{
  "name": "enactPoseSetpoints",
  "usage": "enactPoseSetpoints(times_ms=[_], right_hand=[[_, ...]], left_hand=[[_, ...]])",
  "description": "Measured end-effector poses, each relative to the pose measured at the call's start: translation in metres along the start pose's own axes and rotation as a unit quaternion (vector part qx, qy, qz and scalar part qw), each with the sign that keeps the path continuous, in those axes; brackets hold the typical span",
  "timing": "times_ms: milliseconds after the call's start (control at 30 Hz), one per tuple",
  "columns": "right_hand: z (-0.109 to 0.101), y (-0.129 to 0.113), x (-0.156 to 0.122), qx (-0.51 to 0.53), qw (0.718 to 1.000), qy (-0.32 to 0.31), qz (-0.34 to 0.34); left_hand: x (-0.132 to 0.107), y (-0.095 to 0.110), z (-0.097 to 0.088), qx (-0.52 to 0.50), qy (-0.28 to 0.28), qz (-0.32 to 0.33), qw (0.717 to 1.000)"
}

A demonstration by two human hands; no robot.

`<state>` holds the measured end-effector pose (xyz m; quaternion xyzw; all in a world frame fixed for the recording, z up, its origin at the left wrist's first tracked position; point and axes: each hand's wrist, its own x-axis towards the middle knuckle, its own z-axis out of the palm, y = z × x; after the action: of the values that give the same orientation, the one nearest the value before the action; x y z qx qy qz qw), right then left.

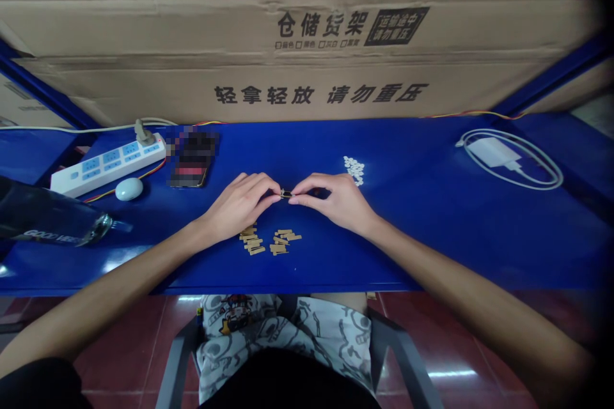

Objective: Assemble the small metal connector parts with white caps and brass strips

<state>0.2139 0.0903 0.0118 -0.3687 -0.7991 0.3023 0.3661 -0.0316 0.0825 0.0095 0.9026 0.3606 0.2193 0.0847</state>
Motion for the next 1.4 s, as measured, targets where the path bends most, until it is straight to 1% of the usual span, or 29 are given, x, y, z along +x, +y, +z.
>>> enactPoseSetpoints(times_ms=[100,333,600,700,767,867,967,1100,1200,1300,1400], right_hand=[[0.001,0.0,0.0,-0.012,1.0,-0.003,-0.001],[0.004,0.002,-0.001,-0.049,0.998,0.005,-0.044],[0.006,0.005,0.0,-0.101,0.985,0.044,-0.133],[0.005,0.005,0.0,-0.103,0.981,0.037,-0.157],[0.004,0.005,-0.001,-0.104,0.984,0.014,-0.147],[0.003,0.002,-0.001,-0.09,0.99,-0.012,-0.108],[0.003,-0.001,-0.001,-0.06,0.995,-0.013,-0.075],[0.007,-0.004,-0.001,-0.005,0.999,-0.014,-0.041],[0.009,-0.004,0.0,0.044,0.999,-0.01,-0.012],[0.008,-0.005,0.001,0.073,0.997,-0.019,-0.007],[0.004,-0.006,0.002,0.067,0.997,-0.039,-0.028]], left_hand=[[-0.001,0.0,0.0,0.032,0.012,0.018,0.999],[0.0,0.001,0.002,0.064,0.02,0.031,0.997],[0.002,0.004,0.0,0.118,0.051,0.055,0.99],[0.003,0.004,-0.001,0.125,0.051,0.062,0.989],[0.003,0.004,0.0,0.117,0.046,0.063,0.99],[0.002,0.004,0.001,0.088,0.025,0.058,0.994],[0.001,0.004,0.001,0.056,0.014,0.05,0.997],[0.001,0.003,0.0,0.024,0.022,0.049,0.998],[0.001,0.003,-0.001,0.011,0.033,0.061,0.998],[0.002,0.003,-0.002,0.012,0.049,0.062,0.997],[0.002,0.003,-0.002,0.027,0.065,0.046,0.996]])
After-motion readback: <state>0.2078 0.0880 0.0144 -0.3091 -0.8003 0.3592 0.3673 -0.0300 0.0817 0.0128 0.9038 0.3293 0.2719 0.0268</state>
